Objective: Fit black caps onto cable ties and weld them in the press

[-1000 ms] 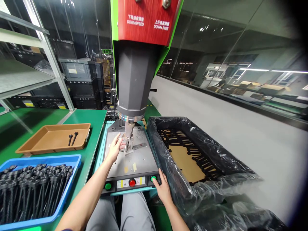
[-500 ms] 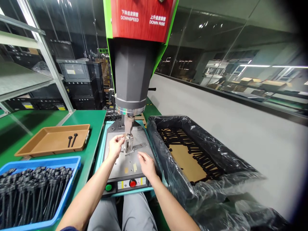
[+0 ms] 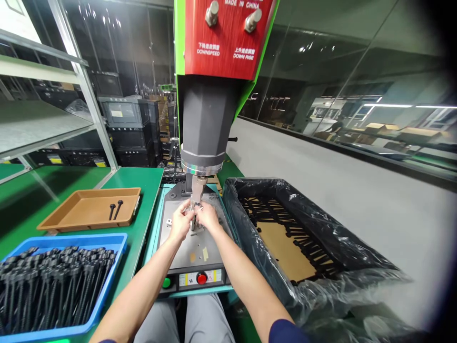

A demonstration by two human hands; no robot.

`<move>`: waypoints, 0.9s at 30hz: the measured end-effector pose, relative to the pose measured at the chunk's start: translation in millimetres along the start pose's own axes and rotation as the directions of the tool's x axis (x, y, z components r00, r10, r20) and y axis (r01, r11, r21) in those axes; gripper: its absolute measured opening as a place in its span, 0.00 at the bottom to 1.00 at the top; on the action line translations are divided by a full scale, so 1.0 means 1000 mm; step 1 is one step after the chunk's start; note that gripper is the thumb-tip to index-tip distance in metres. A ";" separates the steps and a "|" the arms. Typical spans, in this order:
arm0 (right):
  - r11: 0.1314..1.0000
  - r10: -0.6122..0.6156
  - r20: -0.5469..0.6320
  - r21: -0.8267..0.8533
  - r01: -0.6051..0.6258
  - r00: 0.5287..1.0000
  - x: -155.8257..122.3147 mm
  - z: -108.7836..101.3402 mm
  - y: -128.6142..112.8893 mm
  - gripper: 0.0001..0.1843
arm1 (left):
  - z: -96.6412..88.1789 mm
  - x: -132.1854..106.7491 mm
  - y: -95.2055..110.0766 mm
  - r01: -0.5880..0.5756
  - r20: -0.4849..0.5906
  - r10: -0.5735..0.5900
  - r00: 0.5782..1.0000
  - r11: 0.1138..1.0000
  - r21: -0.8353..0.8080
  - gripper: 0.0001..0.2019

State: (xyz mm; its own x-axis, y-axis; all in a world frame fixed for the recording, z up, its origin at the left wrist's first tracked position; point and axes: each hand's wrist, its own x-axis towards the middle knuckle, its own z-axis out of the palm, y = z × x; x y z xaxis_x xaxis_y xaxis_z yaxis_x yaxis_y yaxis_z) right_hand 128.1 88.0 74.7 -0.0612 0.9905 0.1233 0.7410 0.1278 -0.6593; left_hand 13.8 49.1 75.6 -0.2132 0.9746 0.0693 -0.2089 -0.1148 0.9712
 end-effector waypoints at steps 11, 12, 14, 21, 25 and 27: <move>0.997 -0.031 -0.094 -0.066 0.025 0.995 0.001 -0.012 -0.011 0.12 | -0.002 0.000 0.003 -0.041 -0.003 0.041 0.999 0.999 0.024 0.33; 0.998 -0.031 -0.102 -0.060 0.025 0.994 0.000 -0.013 -0.011 0.12 | -0.002 0.000 0.003 -0.047 0.000 0.047 0.999 0.999 0.021 0.33; 0.999 -0.033 -0.107 -0.045 0.028 0.994 -0.005 -0.013 -0.010 0.13 | -0.001 -0.002 0.002 -0.049 0.007 0.049 0.999 0.999 0.017 0.34; 0.905 0.014 -0.078 0.426 0.021 0.997 -0.056 -0.008 0.030 0.20 | -0.008 -0.017 -0.017 -0.054 0.029 0.052 0.998 0.994 0.093 0.29; 0.830 0.077 -0.017 0.556 -0.055 0.997 -0.094 -0.008 0.057 0.20 | -0.015 -0.032 -0.033 -0.078 0.050 0.071 0.996 0.985 0.152 0.26; 0.804 0.078 -0.024 0.593 -0.049 0.997 -0.108 -0.010 0.065 0.21 | -0.017 -0.039 -0.037 -0.077 0.066 0.067 0.996 0.985 0.158 0.25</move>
State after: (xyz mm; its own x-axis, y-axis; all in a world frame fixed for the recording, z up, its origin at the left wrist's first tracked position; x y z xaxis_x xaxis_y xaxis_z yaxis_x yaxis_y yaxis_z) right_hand 190.0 -11.4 26.2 0.0128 0.9959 0.0893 0.2026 0.0849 -0.9756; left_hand 14.2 11.9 33.1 -0.1629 0.9753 0.1492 -0.0388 -0.1575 0.9868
